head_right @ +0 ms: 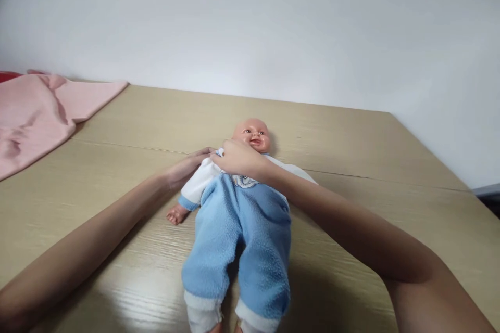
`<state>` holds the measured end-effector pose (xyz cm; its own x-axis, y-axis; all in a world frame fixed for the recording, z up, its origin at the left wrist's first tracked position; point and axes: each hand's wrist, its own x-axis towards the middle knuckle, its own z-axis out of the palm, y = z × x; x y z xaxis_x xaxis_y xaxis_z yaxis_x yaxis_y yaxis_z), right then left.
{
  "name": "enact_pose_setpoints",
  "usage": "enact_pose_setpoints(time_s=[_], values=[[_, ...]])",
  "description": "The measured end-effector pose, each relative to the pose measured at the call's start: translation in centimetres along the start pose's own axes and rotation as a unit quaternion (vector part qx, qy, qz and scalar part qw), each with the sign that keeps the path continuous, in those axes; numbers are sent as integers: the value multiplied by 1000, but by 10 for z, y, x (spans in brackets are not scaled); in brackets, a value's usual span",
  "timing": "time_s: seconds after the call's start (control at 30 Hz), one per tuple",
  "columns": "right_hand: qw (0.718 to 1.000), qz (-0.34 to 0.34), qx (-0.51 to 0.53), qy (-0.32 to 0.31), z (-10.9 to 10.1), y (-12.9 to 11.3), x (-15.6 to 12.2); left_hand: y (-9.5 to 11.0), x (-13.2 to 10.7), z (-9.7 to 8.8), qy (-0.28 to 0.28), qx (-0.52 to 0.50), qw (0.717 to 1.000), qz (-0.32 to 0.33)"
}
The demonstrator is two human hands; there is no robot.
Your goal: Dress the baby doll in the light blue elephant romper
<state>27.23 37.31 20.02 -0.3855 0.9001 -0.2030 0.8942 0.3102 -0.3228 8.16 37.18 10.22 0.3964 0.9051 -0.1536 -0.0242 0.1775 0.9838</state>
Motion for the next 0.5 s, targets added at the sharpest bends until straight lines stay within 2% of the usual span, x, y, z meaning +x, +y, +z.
enact_pose_setpoints(time_s=[0.1, 0.23, 0.33, 0.4, 0.5], values=[[999, -8, -42, -5, -1, -1, -1, 21, -20, -13, -7, 34, 999, -28], [996, -34, -81, -4, -2, -2, 4, 50, -38, -25, -54, 180, 976, -107], [994, -57, -97, -12, 0, -10, 15, 56, -44, -20, -60, 266, 957, -102], [992, -70, -104, -25, 4, -18, 25, 55, -48, -12, -33, 321, 943, -84], [991, -79, -108, -26, 11, -26, 44, 54, -57, -1, -8, 417, 905, -86]])
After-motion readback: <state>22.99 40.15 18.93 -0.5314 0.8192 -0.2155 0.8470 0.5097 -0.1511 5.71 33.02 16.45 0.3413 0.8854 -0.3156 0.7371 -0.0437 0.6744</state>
